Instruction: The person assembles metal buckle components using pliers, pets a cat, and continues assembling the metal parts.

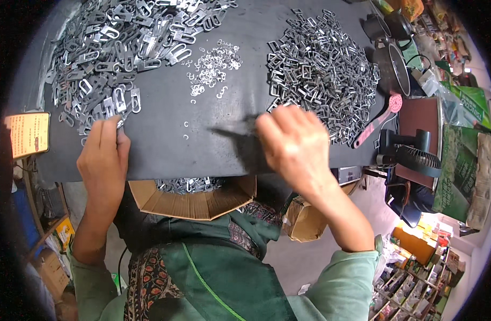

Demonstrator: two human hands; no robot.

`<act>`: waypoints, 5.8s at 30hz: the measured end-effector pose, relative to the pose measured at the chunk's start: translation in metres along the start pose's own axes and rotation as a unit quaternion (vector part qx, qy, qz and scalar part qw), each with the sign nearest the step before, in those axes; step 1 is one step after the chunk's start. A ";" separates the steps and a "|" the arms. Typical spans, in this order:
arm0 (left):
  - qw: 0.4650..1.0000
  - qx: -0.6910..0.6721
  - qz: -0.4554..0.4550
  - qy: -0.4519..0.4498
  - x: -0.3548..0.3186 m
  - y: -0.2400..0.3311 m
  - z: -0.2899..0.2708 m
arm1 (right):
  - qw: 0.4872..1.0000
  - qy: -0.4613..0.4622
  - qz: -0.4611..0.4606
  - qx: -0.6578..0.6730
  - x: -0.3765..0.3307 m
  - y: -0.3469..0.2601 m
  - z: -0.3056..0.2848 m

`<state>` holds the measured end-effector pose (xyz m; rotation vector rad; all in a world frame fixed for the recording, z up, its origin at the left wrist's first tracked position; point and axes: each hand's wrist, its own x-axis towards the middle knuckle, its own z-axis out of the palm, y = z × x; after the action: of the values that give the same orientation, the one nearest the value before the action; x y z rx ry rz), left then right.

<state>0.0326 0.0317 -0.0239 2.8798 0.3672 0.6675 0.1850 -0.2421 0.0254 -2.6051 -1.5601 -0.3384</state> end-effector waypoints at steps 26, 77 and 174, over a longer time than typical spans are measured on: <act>0.628 -0.664 -0.233 -0.332 -0.031 0.057 -0.032 | 0.825 -0.197 0.172 0.500 0.008 -0.060 -0.019; 0.502 -0.744 -0.286 -0.335 -0.045 0.022 -0.036 | 0.968 -0.125 -0.212 0.041 0.072 -0.024 -0.029; 0.575 -0.704 -0.243 -0.340 -0.028 0.084 -0.026 | 0.825 -0.176 0.147 0.517 -0.007 -0.047 -0.024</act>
<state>0.0130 -0.0534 0.0052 1.1544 0.2561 -0.2816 0.1367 -0.2299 0.0457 -1.9580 -0.9097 0.8297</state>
